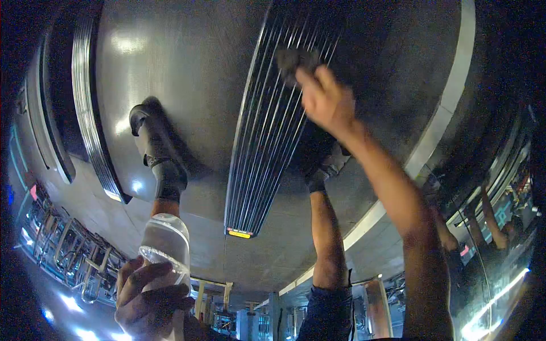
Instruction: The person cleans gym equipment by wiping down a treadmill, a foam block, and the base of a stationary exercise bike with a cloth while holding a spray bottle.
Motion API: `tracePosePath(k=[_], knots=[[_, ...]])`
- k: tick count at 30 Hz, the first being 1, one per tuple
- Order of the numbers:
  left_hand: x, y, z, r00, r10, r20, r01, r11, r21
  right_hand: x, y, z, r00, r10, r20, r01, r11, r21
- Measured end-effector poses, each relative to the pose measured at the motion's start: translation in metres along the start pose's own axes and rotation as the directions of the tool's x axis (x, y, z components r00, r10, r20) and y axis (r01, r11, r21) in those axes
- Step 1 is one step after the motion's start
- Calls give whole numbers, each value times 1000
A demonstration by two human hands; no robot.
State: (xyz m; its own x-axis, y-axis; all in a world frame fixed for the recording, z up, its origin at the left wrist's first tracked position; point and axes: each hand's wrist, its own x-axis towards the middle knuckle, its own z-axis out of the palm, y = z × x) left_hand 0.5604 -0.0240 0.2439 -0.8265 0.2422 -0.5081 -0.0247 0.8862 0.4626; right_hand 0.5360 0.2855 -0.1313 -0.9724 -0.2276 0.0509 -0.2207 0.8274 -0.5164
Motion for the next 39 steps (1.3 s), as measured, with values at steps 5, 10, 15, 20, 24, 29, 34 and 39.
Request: tracePosePath(k=[5, 10, 15, 20, 24, 29, 34, 39], knots=[[3, 7, 11, 994, -32, -102, 40, 996, 79, -67, -56, -3, 963, -49, 265, 2, 985, 174], [-11, 10, 17, 919, -322, -226, 331, 944, 1, -10, -23, -44, 980, 181, 88, -199, 932, 302], [-27, 5, 33, 879, -368, -302, 364, 928, -72, 132, 30, -52, 945, 135, -297, -151, 988, -34], [-26, -22, 25, 980, 71, -186, -60, 996, 66, 184, 16, -35, 928, 372, 17, -360, 908, -216], [-15, -3, 19, 990, -56, -127, 70, 991, 116, 155, -3, -22, 944, 301, 136, -267, 938, -223], [1, -7, -2, 988, 145, 45, -145, 989, -15, 55, -32, 22, 987, 66, 147, -35, 979, -201], [0, -4, -1, 991, 137, -8, -137, 990, -26, -52, -100, 41, 901, -133, 412, 151, 989, -11], [-12, 1, 21, 981, 36, -188, -32, 999, 23, -24, -102, 3, 913, 44, 405, -143, 965, 218]])
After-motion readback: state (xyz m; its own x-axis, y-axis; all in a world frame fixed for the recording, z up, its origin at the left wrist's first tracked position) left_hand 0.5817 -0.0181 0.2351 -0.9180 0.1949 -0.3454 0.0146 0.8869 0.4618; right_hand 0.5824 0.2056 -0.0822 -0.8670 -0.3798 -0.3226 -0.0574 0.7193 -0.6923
